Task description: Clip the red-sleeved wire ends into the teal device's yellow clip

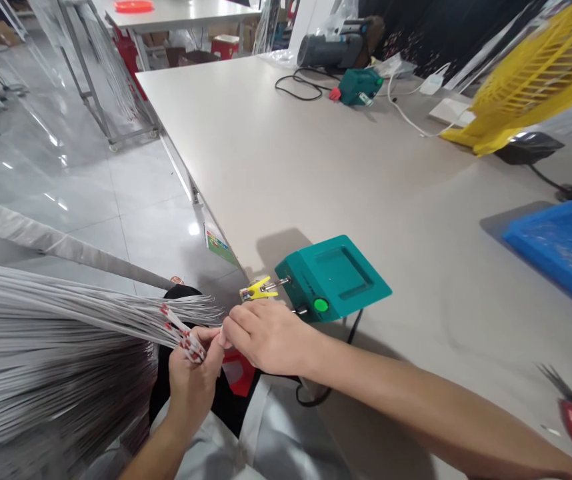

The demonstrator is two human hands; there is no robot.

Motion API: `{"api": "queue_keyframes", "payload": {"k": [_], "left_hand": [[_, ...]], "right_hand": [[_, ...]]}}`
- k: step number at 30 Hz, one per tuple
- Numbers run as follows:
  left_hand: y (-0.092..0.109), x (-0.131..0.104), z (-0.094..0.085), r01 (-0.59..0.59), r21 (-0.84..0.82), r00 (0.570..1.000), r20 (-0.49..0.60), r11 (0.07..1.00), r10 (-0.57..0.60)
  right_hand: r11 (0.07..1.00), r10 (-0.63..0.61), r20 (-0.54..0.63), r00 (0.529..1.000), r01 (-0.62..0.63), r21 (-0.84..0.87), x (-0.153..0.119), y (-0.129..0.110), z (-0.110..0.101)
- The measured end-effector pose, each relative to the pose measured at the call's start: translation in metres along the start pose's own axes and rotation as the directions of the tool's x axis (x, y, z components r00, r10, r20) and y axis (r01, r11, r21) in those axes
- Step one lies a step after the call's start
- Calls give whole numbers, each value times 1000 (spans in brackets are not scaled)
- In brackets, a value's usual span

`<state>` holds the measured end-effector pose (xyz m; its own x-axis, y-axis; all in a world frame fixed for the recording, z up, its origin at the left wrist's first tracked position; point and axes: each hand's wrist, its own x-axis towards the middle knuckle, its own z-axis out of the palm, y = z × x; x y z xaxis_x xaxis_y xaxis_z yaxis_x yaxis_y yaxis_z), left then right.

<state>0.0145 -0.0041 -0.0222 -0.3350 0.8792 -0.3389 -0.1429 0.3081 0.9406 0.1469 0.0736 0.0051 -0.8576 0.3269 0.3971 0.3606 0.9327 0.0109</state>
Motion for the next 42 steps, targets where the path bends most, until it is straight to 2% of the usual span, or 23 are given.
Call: {"api": "queue_keyframes", "payload": {"k": [3, 6, 10, 12, 14, 18, 22, 25, 27, 32, 35, 39, 42], "left_hand": [[3, 1, 2, -26, 31, 999, -45, 999, 27], [3, 5, -2, -39, 35, 997, -62, 999, 42], [0, 7, -6, -39, 17, 999, -34, 999, 39], [1, 5, -4, -50, 27, 999, 7, 998, 49], [4, 2, -2, -74, 57, 997, 25, 996, 72], [10, 3, -2, -70, 132, 994, 91, 989, 58], [7, 7, -8, -5, 191, 973, 226, 982, -39], [0, 8, -7, 10, 213, 977, 206, 977, -55], [-4, 8, -3, 14, 191, 984, 174, 981, -48], [-4, 13, 4, 85, -1, 993, 86, 996, -85], [2, 16, 6, 62, -40, 992, 110, 997, -57], [9, 20, 8, 25, 20, 988, 154, 999, -27], [9, 23, 10, 2, 25, 984, 180, 1000, -6]], "right_hand": [[980, 59, 103, 993, -77, 185, -3, 0, -4], [859, 197, 215, 956, -274, 431, -8, -3, -13], [676, 466, 189, 864, -486, 554, -11, -8, -21], [639, 520, 187, 833, -525, 562, -10, -8, -19], [661, 489, 194, 850, -507, 554, -8, -8, -15], [793, 320, 152, 935, -353, 496, -6, -5, -9], [943, 133, 153, 979, -172, 284, -9, -2, -8], [989, 18, 134, 991, -38, 146, -11, -2, -8], [991, 22, 132, 991, -39, 131, -12, -2, -12], [946, 177, 114, 978, -201, 254, -16, 11, -36], [967, 242, 40, 969, -244, 70, -19, 27, -45], [965, 229, 187, 955, -197, -175, -19, 43, -42], [960, 236, 280, 931, -179, -216, -15, 48, -39]]}}
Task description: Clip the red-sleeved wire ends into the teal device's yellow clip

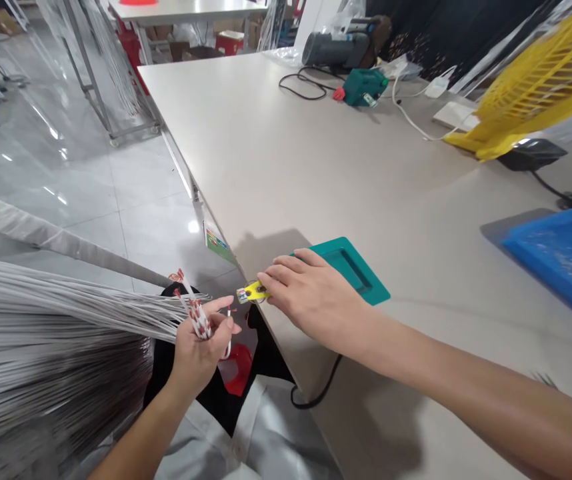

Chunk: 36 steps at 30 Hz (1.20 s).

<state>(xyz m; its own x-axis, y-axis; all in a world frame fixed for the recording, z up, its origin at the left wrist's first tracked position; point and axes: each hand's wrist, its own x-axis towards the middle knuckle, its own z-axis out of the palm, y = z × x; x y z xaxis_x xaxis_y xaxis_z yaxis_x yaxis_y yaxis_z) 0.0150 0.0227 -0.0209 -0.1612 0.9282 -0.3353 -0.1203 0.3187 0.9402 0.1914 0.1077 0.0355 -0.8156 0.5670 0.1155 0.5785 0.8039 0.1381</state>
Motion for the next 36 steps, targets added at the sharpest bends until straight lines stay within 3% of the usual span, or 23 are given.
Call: {"api": "queue_keyframes", "payload": {"k": [10, 17, 27, 36], "left_hand": [[1, 6, 8, -25, -64, 1000, -2, 998, 25], [11, 6, 18, 57, 2, 995, -81, 998, -57], [11, 12, 15, -78, 261, 991, -82, 962, 103], [11, 7, 13, -63, 270, 986, -132, 961, 101]], "right_hand": [[999, -35, 150, 988, 29, 39, 11, 4, -3], [1000, -20, 162, 987, 18, 17, 9, 3, -4], [999, -10, 153, 988, 5, 36, 10, 5, -5], [998, -14, 145, 989, 4, 68, 9, 5, -2]]}}
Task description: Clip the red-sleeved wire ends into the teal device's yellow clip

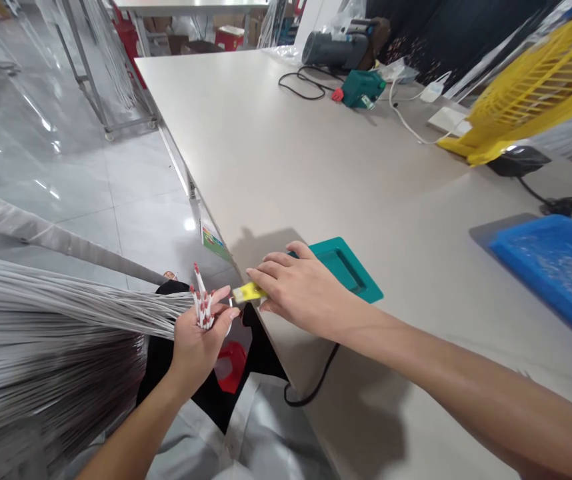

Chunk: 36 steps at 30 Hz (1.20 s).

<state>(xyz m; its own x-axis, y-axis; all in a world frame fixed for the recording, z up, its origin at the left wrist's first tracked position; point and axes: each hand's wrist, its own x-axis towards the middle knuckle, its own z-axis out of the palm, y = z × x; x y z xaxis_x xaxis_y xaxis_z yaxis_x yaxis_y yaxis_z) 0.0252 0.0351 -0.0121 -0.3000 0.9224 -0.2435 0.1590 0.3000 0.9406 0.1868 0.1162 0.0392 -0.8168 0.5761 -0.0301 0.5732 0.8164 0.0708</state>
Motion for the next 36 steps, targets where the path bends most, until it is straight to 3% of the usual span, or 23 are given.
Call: {"api": "queue_keyframes", "payload": {"k": [9, 12, 14, 16, 19, 23, 28, 33, 36], "left_hand": [[-2, -3, -12, 80, -128, 997, 18, 989, -78], [-2, -4, -17, 98, -228, 995, 38, 969, -92], [-2, -5, -20, 103, -311, 994, 55, 945, -90], [-3, -7, -23, 101, -391, 994, 86, 915, -73], [-5, -11, -27, 103, -470, 987, 157, 877, -31], [-10, -14, -32, 131, -474, 970, 243, 871, -14], [-14, -17, -30, 158, -398, 951, 308, 904, -31], [-20, -18, -30, 215, -395, 953, 283, 893, -104], [-22, -18, -33, 197, -405, 968, 225, 893, -111]], "right_hand": [[998, 16, -74, 997, -11, 69, -3, 1, 0], [992, -7, -268, 963, 40, 120, -6, -6, -1], [980, -16, -426, 905, 99, 175, -7, -16, -1], [951, 55, -499, 865, 107, 290, -7, -29, 1], [802, 161, -445, 881, 146, 579, -4, -46, 5], [495, 283, -330, 901, 157, 854, 7, -61, 10], [226, 496, -307, 812, 221, 949, 15, -66, 17], [145, 548, -237, 802, 188, 971, 7, -59, 17], [132, 524, -215, 824, 170, 977, 3, -60, 19]]}}
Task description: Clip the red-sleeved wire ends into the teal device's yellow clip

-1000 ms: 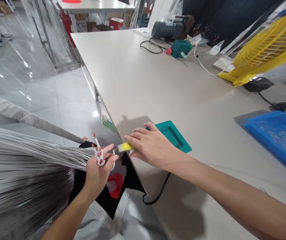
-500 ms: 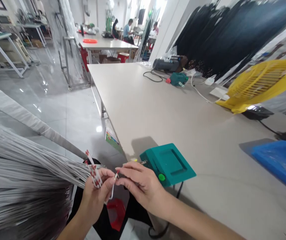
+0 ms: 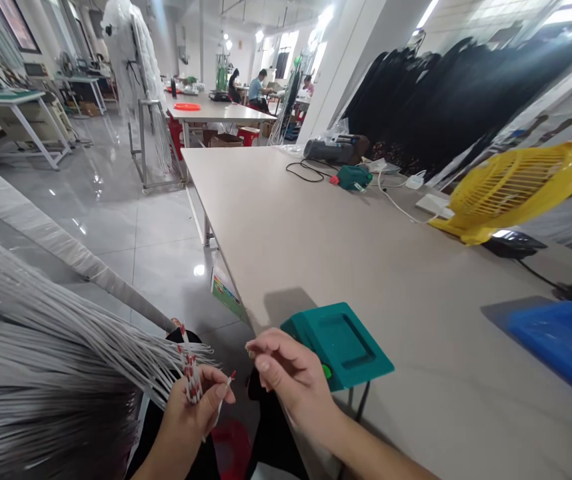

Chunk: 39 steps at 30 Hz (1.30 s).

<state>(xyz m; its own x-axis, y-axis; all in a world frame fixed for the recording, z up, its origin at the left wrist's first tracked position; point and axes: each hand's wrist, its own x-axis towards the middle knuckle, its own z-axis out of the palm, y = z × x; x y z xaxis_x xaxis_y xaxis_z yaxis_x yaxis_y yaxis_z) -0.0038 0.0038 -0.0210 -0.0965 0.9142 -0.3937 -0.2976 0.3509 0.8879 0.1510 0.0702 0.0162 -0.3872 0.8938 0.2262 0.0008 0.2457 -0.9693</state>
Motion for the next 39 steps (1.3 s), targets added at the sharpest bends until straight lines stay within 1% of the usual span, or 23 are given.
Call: {"api": "queue_keyframes", "payload": {"k": [3, 5, 6, 8, 9, 11, 13, 14, 15, 16, 17, 18, 19, 21, 23, 24, 26, 29, 32, 35, 37, 38, 39], "left_hand": [[1, -2, -1, -27, -25, 999, -20, 999, 26], [2, -3, 0, -22, -25, 1000, 20, 999, 23], [2, -4, 0, -18, -14, 999, 45, 1000, 18], [3, -5, 1, -14, 15, 996, 92, 1000, 13], [4, -5, 1, -9, 30, 994, 113, 1000, 6], [5, -5, -1, 6, 46, 988, 155, 999, -13], [6, -3, -5, 27, 61, 984, 174, 998, -37], [6, -2, -6, 34, 63, 987, 156, 997, -44], [7, 0, -8, 37, 61, 992, 121, 997, -45], [8, 1, -9, 39, 62, 996, 74, 997, -44], [8, 2, -10, 27, 33, 1000, 0, 999, -27], [9, 3, -10, 19, 24, 999, -38, 1000, -18], [10, 4, -9, 7, 26, 999, -43, 1000, -6], [9, 5, -5, -4, 45, 1000, 10, 999, 3], [7, 4, 0, -19, 49, 995, 94, 999, 14], [4, 4, 2, -31, 42, 992, 127, 999, 26], [-1, 4, 6, -47, 42, 985, 166, 998, 40], [-6, 6, 9, -27, 65, 986, 168, 998, 16], [-3, 6, 6, 3, 63, 985, 172, 998, -14], [4, 4, -3, 19, 96, 966, 256, 995, -43], [7, 3, -10, 45, 134, 935, 344, 990, -89], [8, 3, -14, 68, 137, 932, 346, 988, -112], [8, 3, -17, 84, 116, 946, 301, 990, -116]], "right_hand": [[996, 29, 130, 991, -17, -92, -3, 1, 7], [992, 30, 203, 979, -5, -124, -4, 1, 13], [994, 14, 216, 976, 11, -112, -4, 2, 16], [1000, -16, 210, 978, 19, -13, -4, 4, 20], [998, -4, 211, 978, -9, 61, -4, 6, 20], [976, 56, 259, 964, -107, 187, -3, 7, 19], [963, 86, 338, 937, -166, 214, -1, 4, 15], [970, 70, 372, 926, -150, 191, 0, 2, 12], [984, 29, 407, 913, -98, 149, 1, -1, 9], [993, -29, 438, 899, -25, 116, 2, -5, 7], [995, -74, 445, 892, 33, 99, 2, -7, 6], [995, -95, 440, 893, 71, 70, 2, -9, 5], [995, -101, 408, 907, 97, 30, 2, -9, 6], [991, -70, 305, 950, 102, -90, -1, -6, 11], [973, -25, 226, 974, 76, -220, -4, -1, 16], [961, -4, 218, 976, 64, -269, -5, 2, 18], [945, 29, 248, 968, 54, -323, -7, 6, 21], [941, 62, 290, 955, 41, -336, -7, 9, 21], [947, 44, 272, 961, 46, -317, -8, 10, 20], [960, 20, 213, 977, 41, -277, -10, 10, 22], [962, 25, 176, 984, 24, -271, -11, 10, 23], [962, 24, 168, 986, 23, -272, -11, 9, 23], [961, 16, 163, 987, 30, -274, -11, 9, 23]]}}
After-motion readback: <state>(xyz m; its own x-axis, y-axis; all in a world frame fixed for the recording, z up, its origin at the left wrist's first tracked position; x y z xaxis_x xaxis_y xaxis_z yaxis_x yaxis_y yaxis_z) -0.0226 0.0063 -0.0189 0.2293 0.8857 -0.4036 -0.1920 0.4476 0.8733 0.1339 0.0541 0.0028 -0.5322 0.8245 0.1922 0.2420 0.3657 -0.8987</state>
